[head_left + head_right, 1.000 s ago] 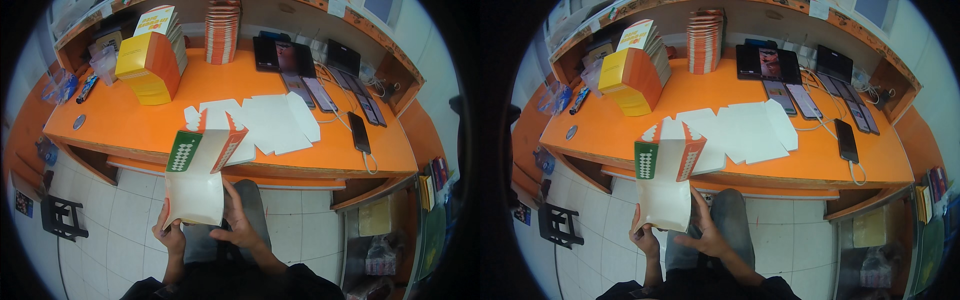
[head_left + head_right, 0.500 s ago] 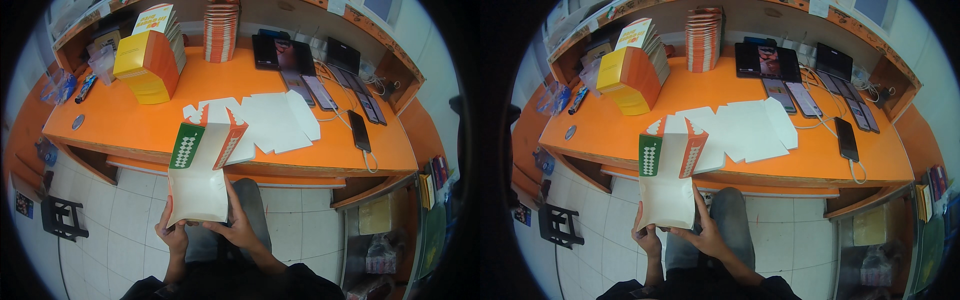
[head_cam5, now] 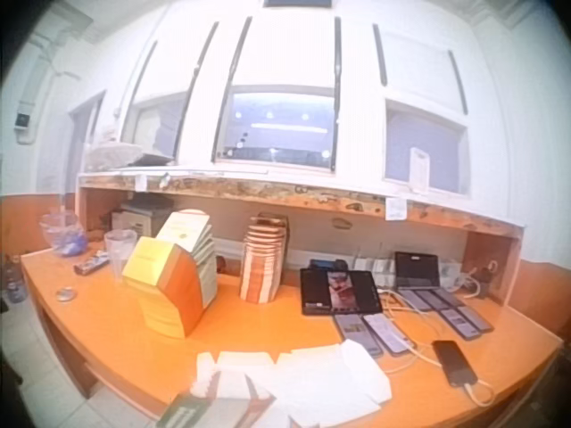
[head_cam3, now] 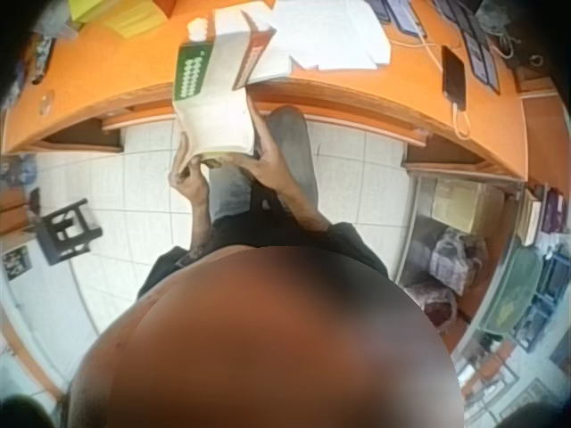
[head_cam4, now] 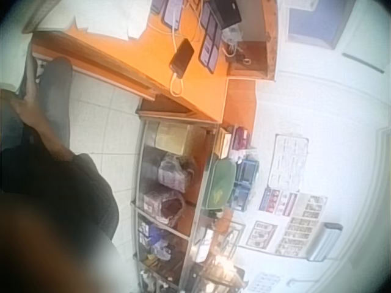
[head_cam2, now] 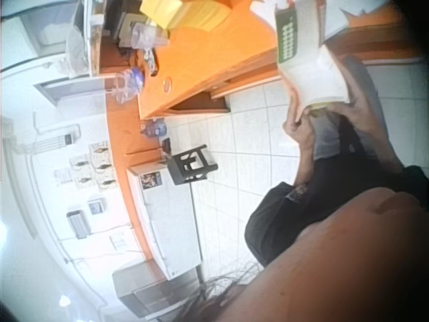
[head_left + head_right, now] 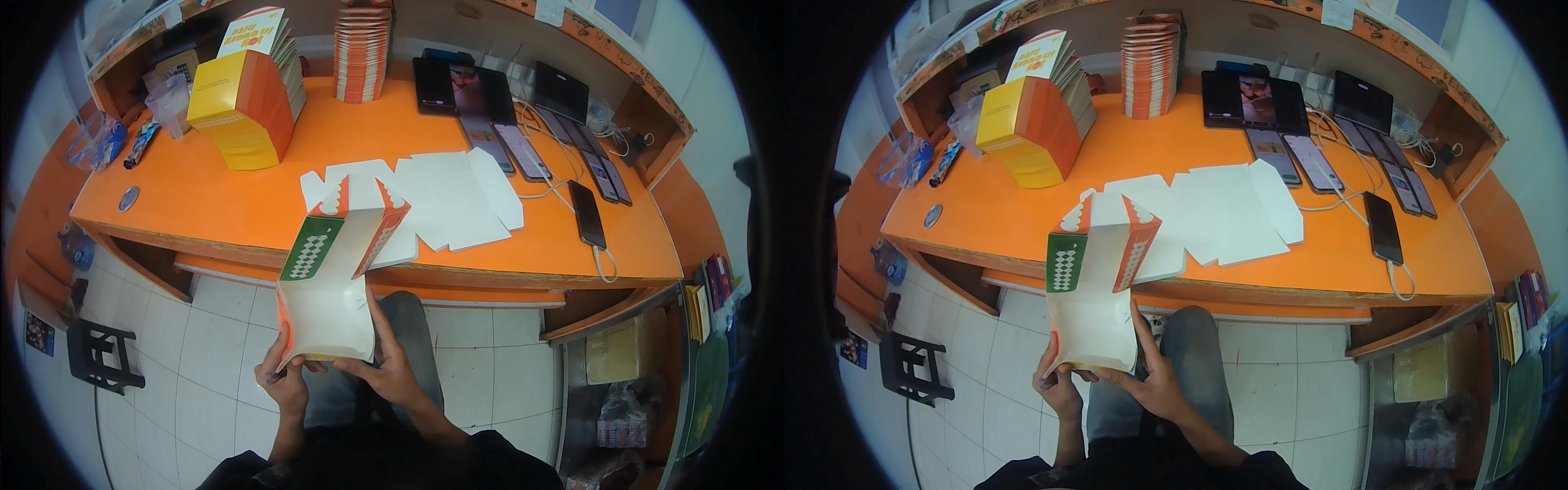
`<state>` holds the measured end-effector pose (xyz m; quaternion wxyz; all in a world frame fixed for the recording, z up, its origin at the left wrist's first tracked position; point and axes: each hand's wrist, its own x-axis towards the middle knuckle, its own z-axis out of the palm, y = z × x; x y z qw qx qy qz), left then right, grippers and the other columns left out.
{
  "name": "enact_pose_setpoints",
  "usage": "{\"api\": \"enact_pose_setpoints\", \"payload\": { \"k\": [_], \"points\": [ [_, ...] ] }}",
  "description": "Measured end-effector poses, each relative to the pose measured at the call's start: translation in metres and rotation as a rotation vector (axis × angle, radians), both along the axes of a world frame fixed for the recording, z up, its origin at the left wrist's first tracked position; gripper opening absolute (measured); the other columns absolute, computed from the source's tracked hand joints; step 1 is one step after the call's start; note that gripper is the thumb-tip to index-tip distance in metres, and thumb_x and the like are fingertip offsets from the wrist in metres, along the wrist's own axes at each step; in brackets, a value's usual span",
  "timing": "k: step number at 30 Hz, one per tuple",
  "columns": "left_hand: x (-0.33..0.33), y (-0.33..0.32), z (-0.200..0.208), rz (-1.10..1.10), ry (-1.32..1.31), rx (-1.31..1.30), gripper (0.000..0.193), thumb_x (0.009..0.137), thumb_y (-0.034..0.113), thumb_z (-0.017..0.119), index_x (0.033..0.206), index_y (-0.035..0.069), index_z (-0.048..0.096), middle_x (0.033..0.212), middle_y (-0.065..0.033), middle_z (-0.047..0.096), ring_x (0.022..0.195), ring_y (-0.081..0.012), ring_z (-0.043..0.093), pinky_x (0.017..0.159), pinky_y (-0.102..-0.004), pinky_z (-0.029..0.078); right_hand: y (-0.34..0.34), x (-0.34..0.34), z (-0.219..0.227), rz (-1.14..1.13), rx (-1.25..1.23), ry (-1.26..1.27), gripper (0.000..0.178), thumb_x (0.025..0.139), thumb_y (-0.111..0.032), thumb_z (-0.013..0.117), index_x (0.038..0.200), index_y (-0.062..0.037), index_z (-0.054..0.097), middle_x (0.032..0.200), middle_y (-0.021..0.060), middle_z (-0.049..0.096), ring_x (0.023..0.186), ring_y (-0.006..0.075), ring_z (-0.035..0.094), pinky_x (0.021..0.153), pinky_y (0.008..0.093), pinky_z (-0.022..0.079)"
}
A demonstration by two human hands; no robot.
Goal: The person assembles small cardboard boxes from flat pieces. They fold the sides, tuck flaps, and secure the structure by hand, then place the finished box on the table. The process is repeated with multiple flat pieces.
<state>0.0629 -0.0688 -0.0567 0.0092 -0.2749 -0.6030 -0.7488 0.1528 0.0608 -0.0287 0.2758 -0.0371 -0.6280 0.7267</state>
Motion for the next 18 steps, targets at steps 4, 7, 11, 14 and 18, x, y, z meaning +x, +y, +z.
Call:
{"api": "enact_pose_setpoints", "payload": {
  "k": [4, 7, 11, 14, 18],
  "points": [
    [-0.0007, 0.0002, -0.0017, -0.035, -0.005, 0.010, 0.065, 0.089, 0.038, 0.064, 0.132, -0.007, 0.047, 0.084, -0.0135, 0.066, 0.050, -0.0150, 0.060, 0.043, -0.0239, 0.047, 0.0006, 0.0005, 0.0002, 0.034, -0.057, -0.012, 0.095, 0.082, -0.006, 0.072, 0.150, -0.0024, 0.007, 0.154, 0.0188, 0.016, 0.139, 0.0240, 0.026, 0.112, 0.0371, 0.025],
    [-0.0004, 0.0024, -0.0021, -0.030, -0.063, 0.039, 0.070, 0.087, 0.040, 0.066, 0.134, -0.007, 0.043, 0.084, -0.0132, 0.066, 0.050, -0.0149, 0.060, 0.043, -0.0240, 0.047, 0.0007, 0.0014, 0.0005, 0.043, -0.072, -0.004, 0.095, 0.081, -0.004, 0.073, 0.150, -0.0016, 0.007, 0.156, 0.0184, 0.013, 0.141, 0.0239, 0.022, 0.113, 0.0373, 0.023],
    [-0.0012, 0.0044, -0.0016, -0.013, -0.102, 0.051, 0.077, 0.084, 0.043, 0.068, 0.136, -0.006, 0.040, 0.085, -0.0121, 0.066, 0.050, -0.0145, 0.060, 0.043, -0.0240, 0.047, 0.0010, 0.0017, 0.0011, 0.047, -0.074, 0.007, 0.095, 0.081, -0.004, 0.072, 0.150, -0.0017, 0.007, 0.155, 0.0186, 0.013, 0.141, 0.0242, 0.022, 0.113, 0.0378, 0.022],
    [-0.0025, 0.0036, -0.0009, -0.033, -0.126, 0.074, 0.077, 0.083, 0.040, 0.071, 0.137, -0.006, 0.040, 0.088, -0.0126, 0.066, 0.053, -0.0157, 0.061, 0.044, -0.0242, 0.048, 0.0016, 0.0014, 0.0015, 0.060, -0.097, -0.011, 0.095, 0.081, -0.003, 0.072, 0.150, -0.0018, 0.007, 0.155, 0.0186, 0.014, 0.141, 0.0241, 0.022, 0.113, 0.0380, 0.022],
    [-0.0030, 0.0037, -0.0013, -0.031, -0.131, 0.096, 0.075, 0.082, 0.040, 0.071, 0.134, -0.006, 0.043, 0.087, -0.0121, 0.065, 0.053, -0.0156, 0.061, 0.044, -0.0239, 0.048, 0.0022, 0.0020, 0.0004, 0.062, -0.079, -0.048, 0.094, 0.081, -0.003, 0.072, 0.150, -0.0020, 0.008, 0.155, 0.0178, 0.017, 0.141, 0.0236, 0.022, 0.113, 0.0378, 0.022]
  ]
}}
